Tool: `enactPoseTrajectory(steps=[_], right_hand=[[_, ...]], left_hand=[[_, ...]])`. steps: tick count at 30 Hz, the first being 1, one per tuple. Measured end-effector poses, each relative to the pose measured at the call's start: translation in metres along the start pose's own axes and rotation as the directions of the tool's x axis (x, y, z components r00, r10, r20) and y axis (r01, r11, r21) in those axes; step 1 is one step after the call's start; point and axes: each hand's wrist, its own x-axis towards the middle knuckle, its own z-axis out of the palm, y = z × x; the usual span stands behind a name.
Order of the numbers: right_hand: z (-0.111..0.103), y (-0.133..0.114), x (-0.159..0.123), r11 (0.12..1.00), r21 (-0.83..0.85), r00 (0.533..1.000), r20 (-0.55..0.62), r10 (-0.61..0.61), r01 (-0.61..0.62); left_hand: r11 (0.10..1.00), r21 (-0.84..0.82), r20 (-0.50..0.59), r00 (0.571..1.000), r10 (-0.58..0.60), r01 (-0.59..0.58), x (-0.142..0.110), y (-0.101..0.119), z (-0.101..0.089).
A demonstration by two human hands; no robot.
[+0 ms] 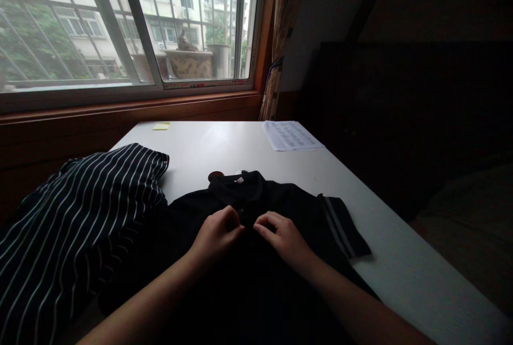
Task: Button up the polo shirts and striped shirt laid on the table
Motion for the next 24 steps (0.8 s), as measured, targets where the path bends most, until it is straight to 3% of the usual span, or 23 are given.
enactPoseTrajectory(steps=[6,9,14,18,24], right_hand=[[-0.003,0.008,0.004,1.0,-0.024,0.996,-0.085,-0.01,0.008],[-0.002,0.01,0.004,0.996,-0.084,0.997,-0.076,-0.03,0.023],[-0.001,0.015,0.004,0.97,-0.238,0.992,-0.103,-0.07,0.044],[-0.002,0.022,0.006,0.955,-0.294,0.989,-0.131,-0.071,0.029],[-0.003,0.025,0.005,0.945,-0.327,0.986,-0.146,-0.081,0.03]], left_hand=[[0.987,0.15,-0.025,0.997,0.068,-0.064,0.002,-0.004,-0.004],[0.965,0.193,-0.007,0.983,0.183,-0.178,0.003,-0.006,-0.007],[0.806,0.315,0.192,0.866,0.462,-0.5,0.001,-0.01,-0.009],[0.715,0.414,0.305,0.825,0.475,-0.564,0.0,-0.01,-0.009],[0.719,0.441,0.312,0.843,0.438,-0.537,0.001,-0.007,-0.016]])
